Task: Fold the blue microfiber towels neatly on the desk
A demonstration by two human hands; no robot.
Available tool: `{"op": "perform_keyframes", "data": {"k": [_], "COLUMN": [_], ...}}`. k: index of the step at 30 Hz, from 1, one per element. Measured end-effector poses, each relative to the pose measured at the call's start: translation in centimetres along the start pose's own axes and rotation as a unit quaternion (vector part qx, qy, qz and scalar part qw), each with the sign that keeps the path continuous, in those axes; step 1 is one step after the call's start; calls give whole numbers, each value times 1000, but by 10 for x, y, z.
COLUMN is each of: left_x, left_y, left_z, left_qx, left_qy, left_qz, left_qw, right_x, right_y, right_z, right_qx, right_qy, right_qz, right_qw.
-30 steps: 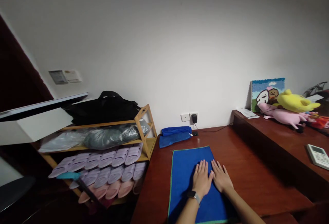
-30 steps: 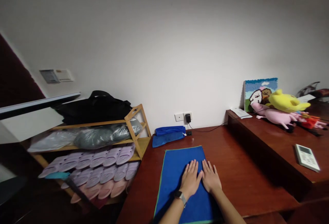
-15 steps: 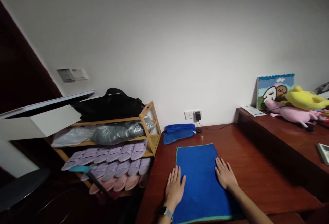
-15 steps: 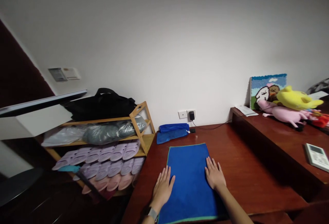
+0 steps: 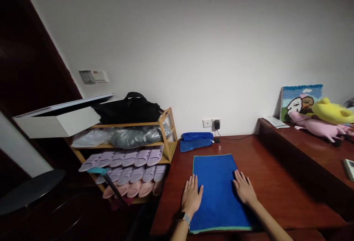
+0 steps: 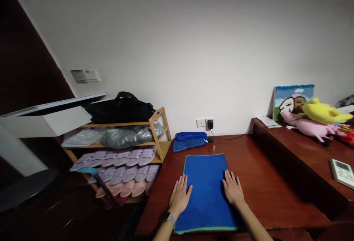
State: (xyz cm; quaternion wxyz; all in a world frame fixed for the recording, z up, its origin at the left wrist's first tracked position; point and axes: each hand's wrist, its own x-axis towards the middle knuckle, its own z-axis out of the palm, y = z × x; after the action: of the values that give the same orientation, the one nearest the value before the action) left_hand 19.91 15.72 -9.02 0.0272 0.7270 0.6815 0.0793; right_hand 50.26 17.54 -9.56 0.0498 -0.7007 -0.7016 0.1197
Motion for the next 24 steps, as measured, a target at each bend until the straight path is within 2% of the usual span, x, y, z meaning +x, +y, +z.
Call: {"op": "perform_keyframes", "data": {"k": [6, 13, 19, 22, 24], "left_x": [2, 3, 10, 15, 16], "left_y": [-3, -1, -10, 4, 30], "left_z": [5, 3, 3, 2, 4], "left_qx": [3, 8, 16, 25, 18], "left_qy": [13, 3, -10, 20, 40], "left_qz": [3, 5, 10, 14, 40], "left_qw": [1000, 1000, 1000, 999, 998], "right_x": [-31, -34, -34, -33, -32], "right_y": [10, 7, 5, 4, 5], "right_z": [26, 19, 18, 18, 19], "right_qx": [13, 10, 24, 29, 35], "right_qy": [42, 38, 46, 50, 56], "right_qz": [-17, -15, -15, -15, -18], "right_qw": [999, 999, 999, 998, 998]}}
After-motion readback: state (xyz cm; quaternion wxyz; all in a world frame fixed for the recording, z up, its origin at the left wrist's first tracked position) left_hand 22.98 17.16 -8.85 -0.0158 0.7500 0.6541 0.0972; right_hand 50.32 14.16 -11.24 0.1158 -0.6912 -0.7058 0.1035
